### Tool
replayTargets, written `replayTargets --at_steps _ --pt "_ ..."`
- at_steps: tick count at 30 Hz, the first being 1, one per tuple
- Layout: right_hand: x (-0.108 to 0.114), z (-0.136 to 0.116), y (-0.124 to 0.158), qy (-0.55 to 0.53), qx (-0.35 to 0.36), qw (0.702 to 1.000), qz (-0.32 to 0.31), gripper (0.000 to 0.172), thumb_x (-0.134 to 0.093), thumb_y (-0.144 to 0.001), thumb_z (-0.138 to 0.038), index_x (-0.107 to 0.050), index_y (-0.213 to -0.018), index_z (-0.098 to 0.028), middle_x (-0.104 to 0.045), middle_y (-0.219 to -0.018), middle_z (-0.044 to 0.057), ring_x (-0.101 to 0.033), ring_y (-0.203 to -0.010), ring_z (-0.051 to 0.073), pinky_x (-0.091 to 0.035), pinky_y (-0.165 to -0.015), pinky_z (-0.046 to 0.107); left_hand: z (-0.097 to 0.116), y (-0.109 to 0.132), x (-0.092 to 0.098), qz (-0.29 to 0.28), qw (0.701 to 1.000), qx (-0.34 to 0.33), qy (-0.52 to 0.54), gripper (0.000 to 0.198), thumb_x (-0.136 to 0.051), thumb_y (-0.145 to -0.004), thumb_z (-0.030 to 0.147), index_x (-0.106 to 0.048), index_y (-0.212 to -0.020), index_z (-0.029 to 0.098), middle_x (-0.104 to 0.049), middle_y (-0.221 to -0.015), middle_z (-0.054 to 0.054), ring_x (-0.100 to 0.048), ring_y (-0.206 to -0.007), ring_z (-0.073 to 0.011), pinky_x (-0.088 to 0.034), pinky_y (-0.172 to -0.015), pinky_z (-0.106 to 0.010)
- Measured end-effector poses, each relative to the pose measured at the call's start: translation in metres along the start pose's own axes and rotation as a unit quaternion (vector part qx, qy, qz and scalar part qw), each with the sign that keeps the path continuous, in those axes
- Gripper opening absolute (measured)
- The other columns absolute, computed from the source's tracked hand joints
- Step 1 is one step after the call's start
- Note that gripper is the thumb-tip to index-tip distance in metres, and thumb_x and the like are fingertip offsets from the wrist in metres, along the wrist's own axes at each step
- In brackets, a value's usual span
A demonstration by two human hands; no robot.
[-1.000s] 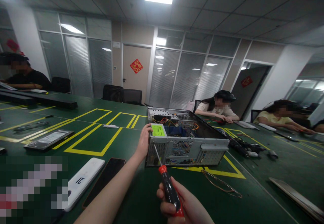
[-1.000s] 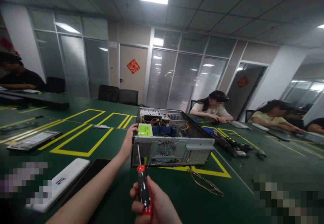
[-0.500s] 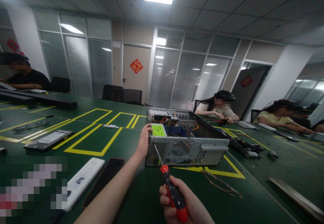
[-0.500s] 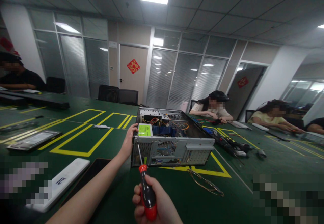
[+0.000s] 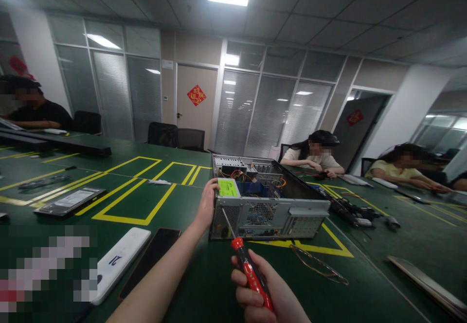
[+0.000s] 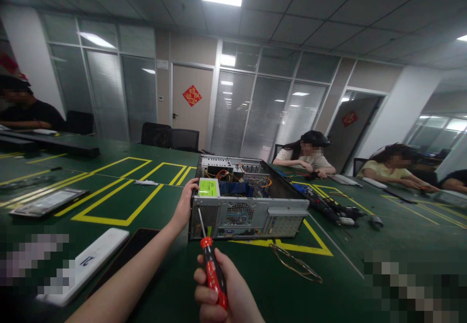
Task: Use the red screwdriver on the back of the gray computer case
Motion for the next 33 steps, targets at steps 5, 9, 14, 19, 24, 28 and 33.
replayTargets --at_steps 5,9,14,19,24,28,33 --pt "-0.001 0.01 -0.002 0.046 -0.053 0.997 -0.042 0.071 -0.016 -0.102 -0.048 -0.06 -0.064 -0.008 -0.038 -0.038 -0.006 -0.022 -0.029 -0.002 -0.018 -0.028 0.006 -0.001 0.0 0.0 0.001 1.0 0.007 -0.002 0.048 -0.026 -0.096 0.057 -0.059 -0.095 0.022 -0.055 -0.132 -0.009 -0.05 -0.128 -0.0207 -0.035 -0.114 -0.04" --pt "0.004 0.005 -0.005 0.024 -0.024 0.999 0.001 0.066 -0.021 -0.102 -0.047 -0.06 -0.067 -0.007 -0.05 -0.047 -0.002 -0.038 -0.034 0.0 -0.027 -0.032 0.006 -0.003 0.0 0.0 0.004 1.0 0.016 -0.004 0.049 -0.026 -0.096 0.058 -0.059 -0.095 0.022 -0.055 -0.132 -0.009 -0.049 -0.129 -0.0211 -0.034 -0.114 -0.04" --pt "0.009 -0.001 -0.005 0.049 0.015 0.997 0.061 0.056 -0.029 -0.102 -0.045 -0.062 -0.076 -0.01 -0.061 -0.062 0.001 -0.051 -0.042 0.005 -0.033 -0.033 0.012 -0.002 0.001 -0.001 0.002 1.0 0.016 -0.007 0.048 -0.026 -0.097 0.056 -0.06 -0.095 0.022 -0.055 -0.133 -0.008 -0.049 -0.129 -0.021 -0.036 -0.114 -0.04" --pt "0.003 0.002 -0.005 0.017 -0.006 0.999 0.029 0.062 -0.022 -0.102 -0.046 -0.063 -0.075 -0.008 -0.059 -0.059 0.003 -0.045 -0.037 0.003 -0.027 -0.031 0.01 -0.002 0.001 0.0 0.004 1.0 0.014 -0.001 0.047 -0.026 -0.097 0.056 -0.059 -0.094 0.022 -0.055 -0.132 -0.009 -0.05 -0.128 -0.0212 -0.036 -0.114 -0.041" --pt "0.002 0.001 -0.005 -0.018 -0.002 1.0 0.012 0.067 -0.021 -0.101 -0.05 -0.063 -0.072 -0.008 -0.055 -0.053 0.001 -0.037 -0.033 0.001 -0.021 -0.028 0.008 -0.001 0.001 0.0 0.002 1.0 0.008 -0.001 0.047 -0.026 -0.097 0.054 -0.06 -0.096 0.022 -0.055 -0.133 -0.009 -0.05 -0.129 -0.0208 -0.035 -0.114 -0.041" --pt "0.004 0.008 -0.008 0.014 -0.037 0.999 0.001 0.069 -0.02 -0.103 -0.046 -0.06 -0.064 -0.006 -0.045 -0.043 -0.003 -0.032 -0.03 -0.001 -0.023 -0.03 0.006 -0.003 0.001 0.0 0.004 1.0 0.016 0.0 0.046 -0.027 -0.097 0.055 -0.06 -0.095 0.022 -0.055 -0.133 -0.009 -0.049 -0.129 -0.0211 -0.034 -0.115 -0.041" --pt "0.012 0.004 -0.005 0.034 -0.017 0.997 0.071 0.057 -0.03 -0.102 -0.046 -0.059 -0.07 -0.008 -0.053 -0.051 -0.001 -0.045 -0.038 0.003 -0.039 -0.038 0.01 -0.002 0.001 0.001 0.005 1.0 0.015 -0.002 0.045 -0.027 -0.097 0.054 -0.06 -0.095 0.022 -0.056 -0.133 -0.008 -0.05 -0.129 -0.0206 -0.034 -0.115 -0.04"
Point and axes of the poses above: each hand's wrist, its own y-axis away from the middle knuckle, its own x-axis out of the back of the hand, z = x × y, the point moved 9 cm from there along -y, towards the middle knuckle
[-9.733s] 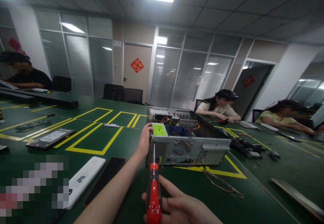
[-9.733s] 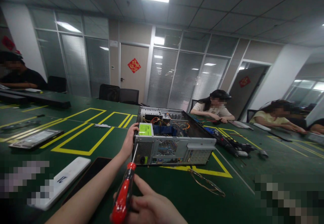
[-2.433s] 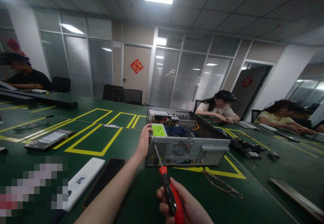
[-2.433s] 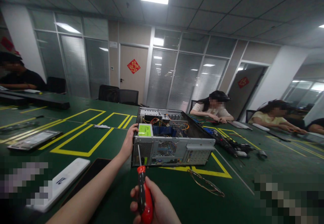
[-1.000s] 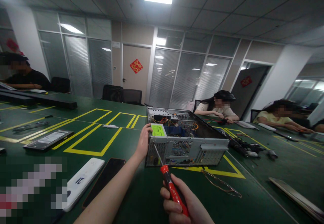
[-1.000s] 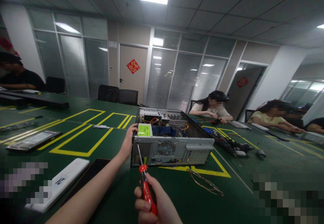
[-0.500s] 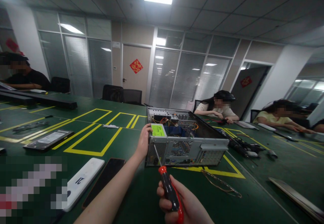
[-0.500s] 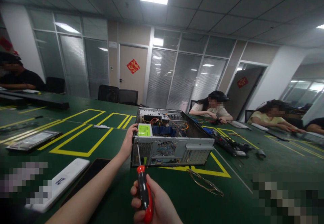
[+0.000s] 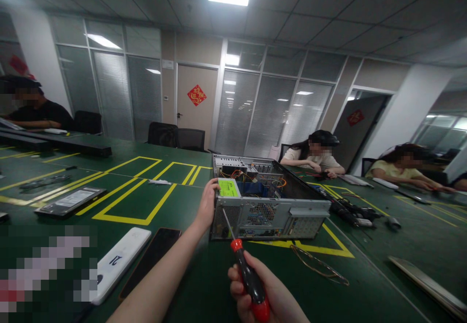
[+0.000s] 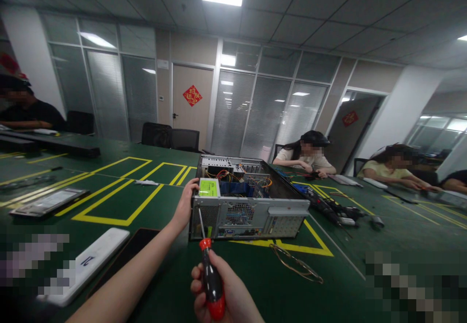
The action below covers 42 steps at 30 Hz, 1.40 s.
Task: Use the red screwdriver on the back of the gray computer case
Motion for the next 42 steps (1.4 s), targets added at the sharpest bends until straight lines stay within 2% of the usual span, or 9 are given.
replayTargets --at_steps 5,10,18,23,28,31,34,39,42 --pt "-0.005 -0.001 0.0 0.027 0.009 0.999 -0.021 0.057 -0.027 -0.102 -0.048 -0.06 -0.075 -0.01 -0.057 -0.056 -0.001 -0.04 -0.034 0.003 -0.033 -0.032 0.012 0.001 0.0 0.0 -0.002 1.0 0.0 -0.001 0.046 -0.028 -0.097 0.055 -0.06 -0.095 0.022 -0.056 -0.132 -0.008 -0.05 -0.129 -0.0207 -0.035 -0.114 -0.039" --pt "-0.01 -0.004 0.0 -0.028 0.019 0.998 -0.054 0.065 -0.018 -0.102 -0.048 -0.06 -0.073 -0.009 -0.055 -0.056 0.0 -0.035 -0.033 0.0 -0.023 -0.031 0.008 0.0 0.0 0.0 0.0 1.0 0.0 0.004 0.047 -0.027 -0.097 0.055 -0.06 -0.095 0.022 -0.056 -0.132 -0.008 -0.05 -0.129 -0.0208 -0.035 -0.114 -0.04" --pt "-0.01 -0.005 -0.002 -0.051 0.012 0.994 -0.095 0.056 -0.028 -0.102 -0.046 -0.061 -0.075 -0.008 -0.049 -0.054 -0.003 -0.032 -0.035 0.0 -0.023 -0.032 0.008 0.002 0.0 0.0 -0.001 1.0 -0.004 -0.002 0.046 -0.027 -0.097 0.054 -0.06 -0.095 0.022 -0.055 -0.133 -0.009 -0.049 -0.129 -0.021 -0.035 -0.114 -0.041" --pt "0.016 -0.002 -0.002 -0.009 0.007 0.993 -0.114 0.046 -0.042 -0.099 -0.045 -0.063 -0.077 -0.01 -0.046 -0.051 -0.005 -0.032 -0.035 0.001 -0.02 -0.032 0.008 0.001 0.0 -0.002 -0.008 1.0 -0.004 -0.001 0.046 -0.026 -0.097 0.055 -0.059 -0.096 0.022 -0.055 -0.133 -0.009 -0.049 -0.129 -0.021 -0.034 -0.115 -0.041" --pt "0.068 0.004 -0.017 -0.031 0.003 0.999 -0.035 0.053 -0.033 -0.102 -0.043 -0.062 -0.073 -0.008 -0.046 -0.051 -0.004 -0.033 -0.036 0.0 -0.02 -0.034 0.006 0.0 0.0 -0.002 -0.01 1.0 0.001 -0.008 0.047 -0.026 -0.097 0.055 -0.058 -0.096 0.022 -0.054 -0.134 -0.01 -0.048 -0.131 -0.0218 -0.034 -0.115 -0.042" --pt "0.088 0.009 -0.028 -0.027 -0.001 1.0 -0.004 0.047 -0.039 -0.1 -0.038 -0.061 -0.072 -0.009 -0.045 -0.052 -0.004 -0.034 -0.038 0.0 -0.021 -0.034 0.006 0.0 0.0 -0.001 -0.01 1.0 0.002 -0.017 0.046 -0.026 -0.097 0.054 -0.058 -0.096 0.022 -0.054 -0.134 -0.009 -0.048 -0.131 -0.022 -0.034 -0.115 -0.043" --pt "0.095 0.012 -0.033 -0.021 -0.002 1.0 0.002 0.037 -0.049 -0.097 -0.034 -0.061 -0.071 -0.01 -0.046 -0.054 -0.003 -0.036 -0.039 0.0 -0.022 -0.035 0.006 0.001 -0.001 0.0 -0.013 1.0 0.0 -0.022 0.046 -0.025 -0.097 0.054 -0.058 -0.097 0.022 -0.054 -0.135 -0.009 -0.048 -0.132 -0.0219 -0.034 -0.115 -0.043" --pt "0.096 0.013 -0.032 -0.046 0.0 0.999 0.012 0.043 -0.043 -0.099 -0.037 -0.062 -0.073 -0.009 -0.047 -0.054 -0.003 -0.036 -0.038 0.0 -0.024 -0.035 0.006 0.001 0.0 0.0 -0.015 1.0 -0.003 -0.022 0.045 -0.025 -0.097 0.053 -0.058 -0.097 0.023 -0.054 -0.135 -0.008 -0.047 -0.132 -0.0217 -0.034 -0.116 -0.042" --pt "0.093 0.013 -0.032 -0.056 -0.003 0.998 0.008 0.039 -0.048 -0.098 -0.036 -0.062 -0.073 -0.009 -0.047 -0.054 -0.003 -0.036 -0.038 0.0 -0.024 -0.034 0.006 0.0 0.0 0.001 -0.011 1.0 -0.003 -0.022 0.045 -0.025 -0.097 0.053 -0.058 -0.096 0.023 -0.055 -0.134 -0.008 -0.048 -0.131 -0.0218 -0.035 -0.115 -0.042"
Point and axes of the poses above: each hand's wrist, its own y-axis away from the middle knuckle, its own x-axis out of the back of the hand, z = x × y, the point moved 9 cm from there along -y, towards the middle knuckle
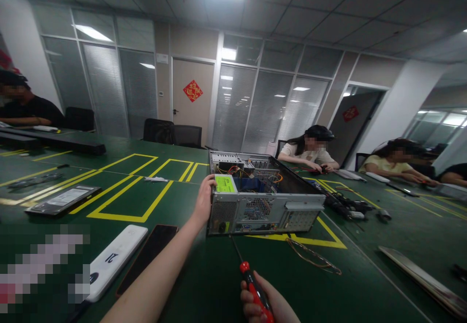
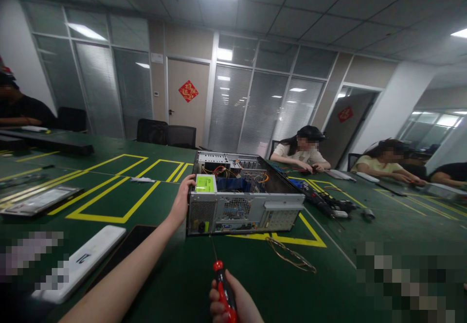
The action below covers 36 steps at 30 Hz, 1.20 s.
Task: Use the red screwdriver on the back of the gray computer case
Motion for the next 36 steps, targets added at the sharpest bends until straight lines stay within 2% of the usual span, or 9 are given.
replayTargets --at_steps 4,10,21,29,33,36 --pt "-0.0005 -0.0002 -0.0009 0.003 0.0 1.0 0.0 0.036 -0.051 -0.096 -0.035 -0.061 -0.072 -0.01 -0.047 -0.055 -0.004 -0.036 -0.038 0.0 -0.023 -0.034 0.006 -0.001 -0.0002 0.0003 0.002 1.0 0.002 0.006 0.045 -0.026 -0.097 0.054 -0.059 -0.096 0.023 -0.055 -0.134 -0.007 -0.048 -0.131 -0.0216 -0.035 -0.115 -0.041" --pt "-0.0012 -0.0007 0.0027 -0.001 0.006 1.0 0.006 0.046 -0.04 -0.1 -0.039 -0.061 -0.073 -0.009 -0.047 -0.054 -0.003 -0.035 -0.038 0.001 -0.024 -0.034 0.007 -0.0006 0.0 0.0006 0.001 1.0 0.007 0.011 0.045 -0.026 -0.097 0.054 -0.059 -0.096 0.024 -0.054 -0.134 -0.008 -0.047 -0.131 -0.0217 -0.034 -0.115 -0.041" --pt "0.003 0.0002 -0.0014 0.01 0.003 1.0 -0.011 0.035 -0.051 -0.096 -0.036 -0.06 -0.074 -0.01 -0.045 -0.055 -0.004 -0.036 -0.039 0.0 -0.022 -0.035 0.006 0.0027 0.0008 0.0015 -0.001 1.0 0.0 0.0 0.047 -0.025 -0.097 0.056 -0.059 -0.098 0.023 -0.054 -0.135 -0.008 -0.047 -0.132 -0.0213 -0.034 -0.115 -0.04" --pt "-0.0007 0.0007 0.0021 0.014 0.002 1.0 0.013 0.053 -0.033 -0.102 -0.042 -0.061 -0.073 -0.008 -0.049 -0.054 -0.002 -0.037 -0.038 0.001 -0.024 -0.034 0.007 0.0026 0.0005 0.0013 0.0 1.0 0.002 0.007 0.046 -0.026 -0.097 0.055 -0.059 -0.096 0.023 -0.054 -0.135 -0.008 -0.047 -0.132 -0.0219 -0.034 -0.116 -0.042" --pt "0.0007 0.0002 0.0013 0.037 0.004 0.999 0.012 0.046 -0.042 -0.099 -0.042 -0.062 -0.074 -0.009 -0.05 -0.055 -0.002 -0.038 -0.039 0.001 -0.026 -0.035 0.008 0.0022 0.0007 0.0014 0.0 1.0 0.005 0.003 0.046 -0.025 -0.097 0.056 -0.059 -0.097 0.023 -0.055 -0.135 -0.008 -0.047 -0.132 -0.0218 -0.034 -0.116 -0.041" --pt "0.0082 -0.0018 -0.002 0.088 0.018 0.995 0.036 0.042 -0.045 -0.098 -0.043 -0.061 -0.077 -0.011 -0.056 -0.058 -0.001 -0.047 -0.043 0.003 -0.033 -0.039 0.009 0.0023 0.0007 0.0016 0.002 1.0 0.0 0.006 0.047 -0.025 -0.097 0.056 -0.059 -0.097 0.023 -0.054 -0.134 -0.008 -0.047 -0.132 -0.0219 -0.034 -0.116 -0.041"
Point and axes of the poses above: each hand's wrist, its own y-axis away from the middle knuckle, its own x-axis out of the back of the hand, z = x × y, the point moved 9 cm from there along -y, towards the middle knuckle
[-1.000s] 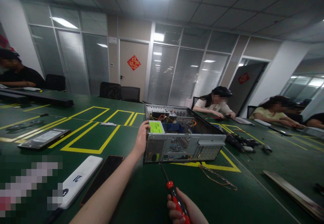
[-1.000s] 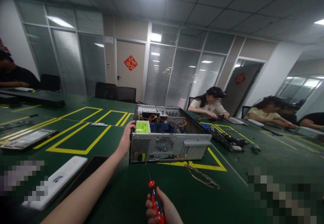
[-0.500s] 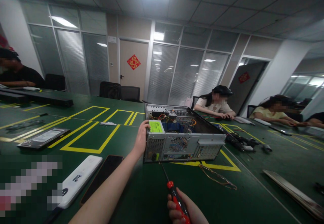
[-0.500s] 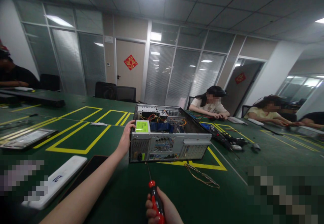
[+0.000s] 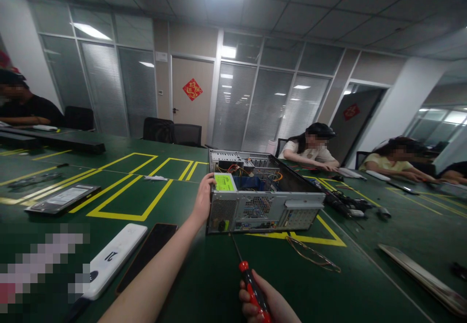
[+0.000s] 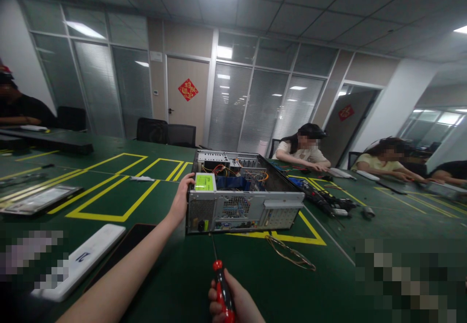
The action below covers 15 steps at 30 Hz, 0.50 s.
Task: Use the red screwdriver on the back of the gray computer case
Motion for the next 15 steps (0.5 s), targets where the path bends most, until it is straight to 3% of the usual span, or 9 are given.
replayTargets --at_steps 3,6,8,11,12,15 --pt "0.007 0.0 -0.005 0.072 0.0 0.997 0.023 0.044 -0.041 -0.098 -0.048 -0.059 -0.076 -0.015 -0.064 -0.062 0.004 -0.053 -0.043 0.007 -0.035 -0.037 0.013 -0.001 0.0 0.0 0.0 1.0 -0.003 0.003 0.048 -0.025 -0.096 0.057 -0.059 -0.097 0.023 -0.054 -0.134 -0.009 -0.048 -0.131 -0.0219 -0.034 -0.116 -0.041" --pt "0.012 -0.001 -0.007 0.105 -0.014 0.994 0.024 0.051 -0.03 -0.099 -0.051 -0.057 -0.074 -0.016 -0.066 -0.061 0.006 -0.046 -0.033 0.007 -0.023 -0.03 0.014 -0.001 -0.001 -0.001 0.0 1.0 -0.004 0.008 0.049 -0.025 -0.096 0.057 -0.058 -0.097 0.022 -0.054 -0.134 -0.009 -0.048 -0.131 -0.0216 -0.034 -0.115 -0.041" --pt "0.015 -0.004 -0.005 0.11 -0.02 0.994 0.02 0.047 -0.032 -0.099 -0.05 -0.059 -0.081 -0.016 -0.067 -0.062 0.006 -0.048 -0.034 0.008 -0.023 -0.031 0.014 -0.001 -0.001 -0.001 0.001 1.0 -0.005 0.008 0.048 -0.025 -0.096 0.057 -0.058 -0.097 0.022 -0.055 -0.133 -0.009 -0.048 -0.131 -0.0213 -0.034 -0.115 -0.041" --pt "0.013 -0.009 0.002 0.109 -0.02 0.993 -0.032 0.024 -0.053 -0.089 -0.035 -0.06 -0.099 -0.015 -0.072 -0.076 0.007 -0.064 -0.053 0.013 -0.041 -0.045 0.019 0.0 -0.001 -0.001 0.001 1.0 -0.007 0.006 0.047 -0.025 -0.096 0.056 -0.058 -0.097 0.022 -0.055 -0.133 -0.009 -0.049 -0.13 -0.0214 -0.035 -0.115 -0.041" --pt "0.009 -0.011 0.006 0.108 -0.017 0.992 -0.059 0.025 -0.06 -0.082 -0.027 -0.059 -0.104 -0.015 -0.074 -0.085 0.009 -0.068 -0.061 0.016 -0.045 -0.052 0.021 0.001 -0.001 -0.001 0.0 1.0 -0.007 0.006 0.047 -0.025 -0.096 0.056 -0.058 -0.097 0.023 -0.055 -0.133 -0.009 -0.049 -0.13 -0.0214 -0.035 -0.115 -0.041" --pt "0.0 -0.015 0.017 0.109 -0.006 0.988 -0.114 0.054 -0.065 -0.063 -0.008 -0.054 -0.115 -0.017 -0.073 -0.109 0.013 -0.071 -0.079 0.018 -0.048 -0.07 0.027 0.001 -0.001 -0.001 -0.002 1.0 -0.008 0.007 0.046 -0.025 -0.097 0.055 -0.058 -0.096 0.023 -0.055 -0.133 -0.008 -0.049 -0.13 -0.0211 -0.036 -0.115 -0.04"
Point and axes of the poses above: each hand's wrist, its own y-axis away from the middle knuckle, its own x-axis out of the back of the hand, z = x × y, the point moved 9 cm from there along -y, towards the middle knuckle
